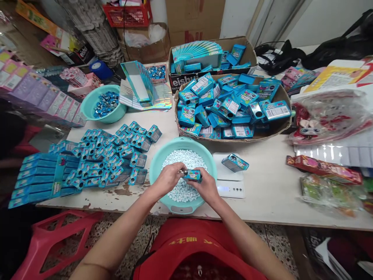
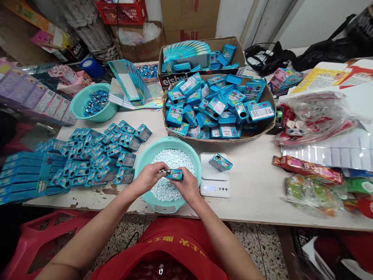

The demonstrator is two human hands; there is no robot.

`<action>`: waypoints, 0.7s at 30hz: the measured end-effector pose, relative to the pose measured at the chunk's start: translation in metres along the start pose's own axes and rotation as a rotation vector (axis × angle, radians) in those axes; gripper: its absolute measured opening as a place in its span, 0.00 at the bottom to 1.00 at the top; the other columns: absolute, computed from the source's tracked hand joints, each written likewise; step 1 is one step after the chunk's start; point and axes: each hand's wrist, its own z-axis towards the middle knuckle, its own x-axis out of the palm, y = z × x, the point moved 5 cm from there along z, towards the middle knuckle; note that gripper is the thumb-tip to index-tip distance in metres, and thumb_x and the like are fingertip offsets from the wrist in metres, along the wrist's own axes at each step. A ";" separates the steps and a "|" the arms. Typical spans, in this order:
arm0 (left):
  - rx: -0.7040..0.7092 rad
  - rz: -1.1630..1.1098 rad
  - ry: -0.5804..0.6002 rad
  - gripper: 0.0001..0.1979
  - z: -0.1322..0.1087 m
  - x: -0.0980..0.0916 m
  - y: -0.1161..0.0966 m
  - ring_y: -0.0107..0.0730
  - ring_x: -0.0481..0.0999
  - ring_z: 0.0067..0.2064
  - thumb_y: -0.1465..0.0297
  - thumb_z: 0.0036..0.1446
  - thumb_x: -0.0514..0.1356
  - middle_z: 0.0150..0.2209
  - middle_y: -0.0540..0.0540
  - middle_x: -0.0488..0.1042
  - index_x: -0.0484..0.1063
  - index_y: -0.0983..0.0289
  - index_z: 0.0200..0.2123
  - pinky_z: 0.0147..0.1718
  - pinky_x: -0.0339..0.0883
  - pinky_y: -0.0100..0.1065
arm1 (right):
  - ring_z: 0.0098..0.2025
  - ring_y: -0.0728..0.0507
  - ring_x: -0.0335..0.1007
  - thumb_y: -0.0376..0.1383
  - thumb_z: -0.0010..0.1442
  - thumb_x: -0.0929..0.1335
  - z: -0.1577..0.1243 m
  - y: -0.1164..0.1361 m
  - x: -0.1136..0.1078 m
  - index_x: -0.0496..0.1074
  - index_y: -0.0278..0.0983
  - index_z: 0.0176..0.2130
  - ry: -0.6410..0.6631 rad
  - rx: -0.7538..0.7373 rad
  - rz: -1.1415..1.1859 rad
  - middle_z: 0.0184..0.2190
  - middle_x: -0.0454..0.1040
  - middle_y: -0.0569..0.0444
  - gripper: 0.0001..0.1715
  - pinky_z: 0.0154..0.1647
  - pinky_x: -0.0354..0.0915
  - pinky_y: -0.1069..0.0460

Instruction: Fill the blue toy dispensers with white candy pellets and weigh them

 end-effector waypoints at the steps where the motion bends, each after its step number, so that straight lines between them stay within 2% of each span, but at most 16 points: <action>1: -0.029 -0.059 -0.031 0.07 -0.001 -0.002 0.003 0.32 0.72 0.36 0.75 0.51 0.54 0.32 0.51 0.75 0.71 0.62 0.32 0.38 0.63 0.32 | 0.39 0.41 0.71 0.42 0.50 0.72 0.000 0.000 0.000 0.67 0.40 0.40 -0.002 -0.004 0.006 0.37 0.74 0.55 0.19 0.39 0.63 0.50; 4: -0.162 -0.198 -0.092 0.06 -0.007 -0.005 0.021 0.31 0.72 0.32 0.71 0.52 0.55 0.27 0.50 0.73 0.72 0.63 0.32 0.35 0.65 0.31 | 0.40 0.41 0.70 0.43 0.50 0.72 0.002 -0.002 -0.002 0.66 0.40 0.40 -0.021 0.002 0.039 0.37 0.74 0.54 0.19 0.41 0.63 0.49; 6: -0.210 -0.169 -0.099 0.08 -0.013 -0.003 0.030 0.33 0.74 0.36 0.71 0.51 0.56 0.31 0.51 0.75 0.73 0.62 0.36 0.39 0.67 0.34 | 0.40 0.41 0.71 0.43 0.49 0.71 0.002 -0.006 -0.004 0.66 0.39 0.41 -0.049 0.029 0.074 0.37 0.74 0.53 0.20 0.41 0.64 0.49; 8: -0.151 -0.048 -0.116 0.16 -0.016 0.001 0.029 0.40 0.71 0.49 0.72 0.50 0.59 0.46 0.56 0.75 0.71 0.61 0.45 0.49 0.64 0.40 | 0.42 0.40 0.71 0.44 0.49 0.71 0.004 -0.008 -0.004 0.66 0.39 0.41 -0.080 0.052 0.104 0.39 0.74 0.52 0.21 0.43 0.65 0.47; 10: -0.018 0.088 -0.106 0.26 -0.017 0.007 0.019 0.43 0.62 0.60 0.76 0.49 0.59 0.59 0.57 0.65 0.66 0.58 0.54 0.57 0.57 0.45 | 0.43 0.39 0.71 0.44 0.50 0.71 0.005 -0.006 0.001 0.65 0.39 0.41 -0.074 0.037 0.114 0.39 0.74 0.52 0.20 0.44 0.65 0.46; 12: 0.089 0.176 -0.040 0.29 -0.015 0.013 0.009 0.41 0.61 0.59 0.79 0.50 0.56 0.58 0.57 0.65 0.63 0.57 0.56 0.57 0.57 0.45 | 0.43 0.39 0.71 0.42 0.53 0.70 0.008 0.002 0.008 0.65 0.39 0.42 -0.030 -0.021 0.110 0.40 0.73 0.51 0.18 0.45 0.66 0.45; 14: 0.116 0.197 -0.008 0.26 -0.012 0.009 0.005 0.40 0.67 0.54 0.81 0.50 0.55 0.51 0.56 0.71 0.66 0.58 0.53 0.54 0.61 0.42 | 0.48 0.39 0.70 0.40 0.55 0.68 0.009 0.016 0.009 0.64 0.39 0.46 -0.024 -0.126 0.102 0.44 0.72 0.49 0.19 0.49 0.66 0.44; 16: 0.062 0.180 -0.110 0.21 -0.008 -0.013 0.010 0.39 0.69 0.50 0.78 0.50 0.57 0.47 0.56 0.73 0.68 0.59 0.49 0.51 0.63 0.39 | 0.56 0.38 0.64 0.38 0.57 0.68 0.008 0.031 0.000 0.60 0.40 0.52 -0.092 -0.249 0.063 0.52 0.67 0.45 0.25 0.55 0.63 0.41; 18: -0.061 0.176 -0.318 0.20 -0.005 -0.047 0.024 0.39 0.71 0.48 0.72 0.50 0.59 0.46 0.55 0.73 0.67 0.60 0.48 0.49 0.64 0.38 | 0.60 0.38 0.59 0.38 0.57 0.68 0.004 0.038 -0.021 0.58 0.40 0.56 -0.220 -0.338 -0.010 0.57 0.63 0.44 0.28 0.59 0.59 0.39; 21: -0.340 0.267 -0.618 0.24 -0.002 -0.093 0.061 0.42 0.73 0.43 0.64 0.50 0.61 0.43 0.57 0.74 0.66 0.63 0.50 0.45 0.65 0.39 | 0.56 0.38 0.62 0.38 0.58 0.68 -0.008 0.026 -0.069 0.62 0.41 0.52 -0.488 -0.330 -0.115 0.52 0.67 0.45 0.23 0.58 0.60 0.38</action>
